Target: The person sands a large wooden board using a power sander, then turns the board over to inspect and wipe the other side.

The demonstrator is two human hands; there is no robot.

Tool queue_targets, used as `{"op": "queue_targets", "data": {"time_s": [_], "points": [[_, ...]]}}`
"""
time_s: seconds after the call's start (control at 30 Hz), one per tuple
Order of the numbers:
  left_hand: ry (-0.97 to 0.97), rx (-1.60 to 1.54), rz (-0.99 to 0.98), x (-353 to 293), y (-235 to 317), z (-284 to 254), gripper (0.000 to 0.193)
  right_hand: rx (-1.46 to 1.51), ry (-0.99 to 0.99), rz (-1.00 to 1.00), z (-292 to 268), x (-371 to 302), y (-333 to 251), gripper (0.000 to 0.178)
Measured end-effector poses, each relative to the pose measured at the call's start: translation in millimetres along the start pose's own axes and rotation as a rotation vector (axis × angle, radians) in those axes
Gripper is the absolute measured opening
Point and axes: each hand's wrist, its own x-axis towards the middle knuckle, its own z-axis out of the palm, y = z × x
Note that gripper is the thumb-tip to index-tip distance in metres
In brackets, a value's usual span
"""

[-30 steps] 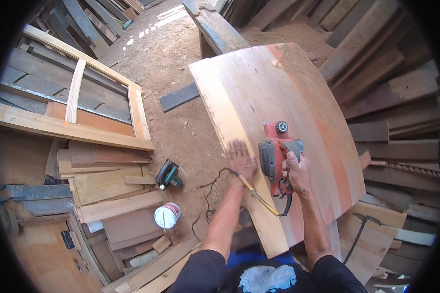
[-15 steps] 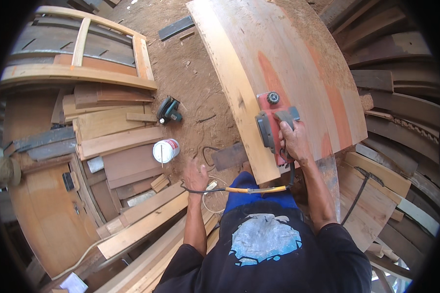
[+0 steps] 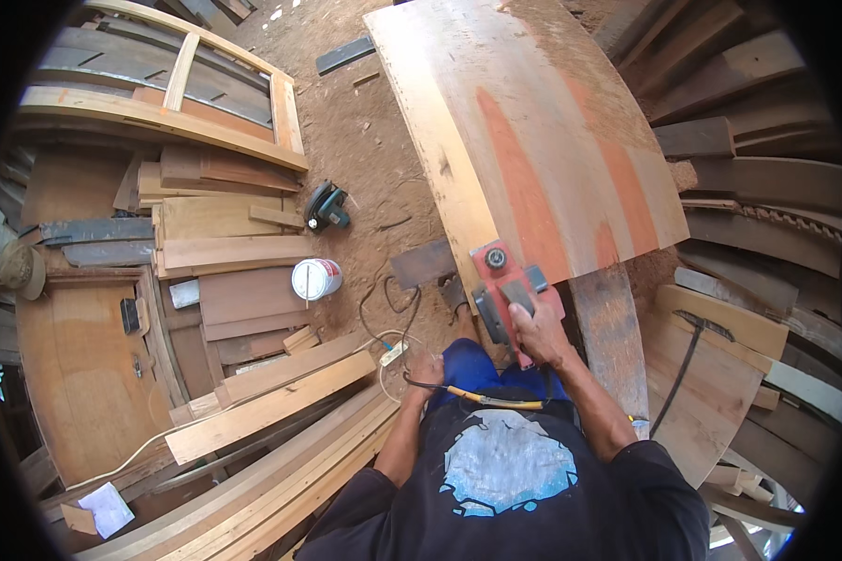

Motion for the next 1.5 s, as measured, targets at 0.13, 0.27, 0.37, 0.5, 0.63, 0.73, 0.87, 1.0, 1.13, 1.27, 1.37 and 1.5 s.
{"op": "queue_targets", "data": {"time_s": [0.13, 0.27, 0.37, 0.5, 0.63, 0.73, 0.87, 1.0, 1.13, 1.27, 1.37, 1.5], "points": [[0.005, 0.011, -0.035, -5, -6, 1, 0.068, 0.024, -0.010, 0.013, 8, -45, 1, 0.066], [0.127, -0.046, 0.056, -7, -18, 12, 0.065, -0.024, 0.041, -0.131, 19, -58, 25, 0.069], [0.108, -0.020, -0.002, -3, -6, 6, 0.067, -0.076, 0.094, -0.118, 27, -52, 25, 0.066], [0.009, -0.002, -0.046, 8, 4, -16, 0.068, -0.059, 0.077, -0.056, 31, -29, 11, 0.062], [0.301, -0.058, -0.005, 17, -21, -27, 0.068, -0.173, 0.183, -0.192, 39, 3, -1, 0.061], [0.303, -0.066, -0.031, 25, -21, -35, 0.069, -0.160, 0.179, -0.177, 37, 16, -21, 0.061], [0.319, -0.089, -0.051, 36, -11, -45, 0.069, -0.188, 0.222, -0.231, 38, 41, -21, 0.062], [0.304, -0.141, -0.097, 49, -5, -55, 0.070, -0.207, 0.220, -0.189, 36, 63, -30, 0.061], [0.325, -0.194, -0.142, 62, -7, -64, 0.071, -0.210, 0.204, -0.171, 33, 80, -55, 0.061], [0.370, -0.201, -0.130, 74, -4, -75, 0.070, -0.274, 0.231, -0.194, 32, 105, -71, 0.064], [0.349, -0.186, -0.122, 80, 2, -85, 0.069, -0.185, 0.248, -0.267, 33, 128, -75, 0.065], [0.349, -0.164, -0.112, 88, -2, -99, 0.068, -0.185, 0.216, -0.233, 30, 149, -97, 0.066]]}}
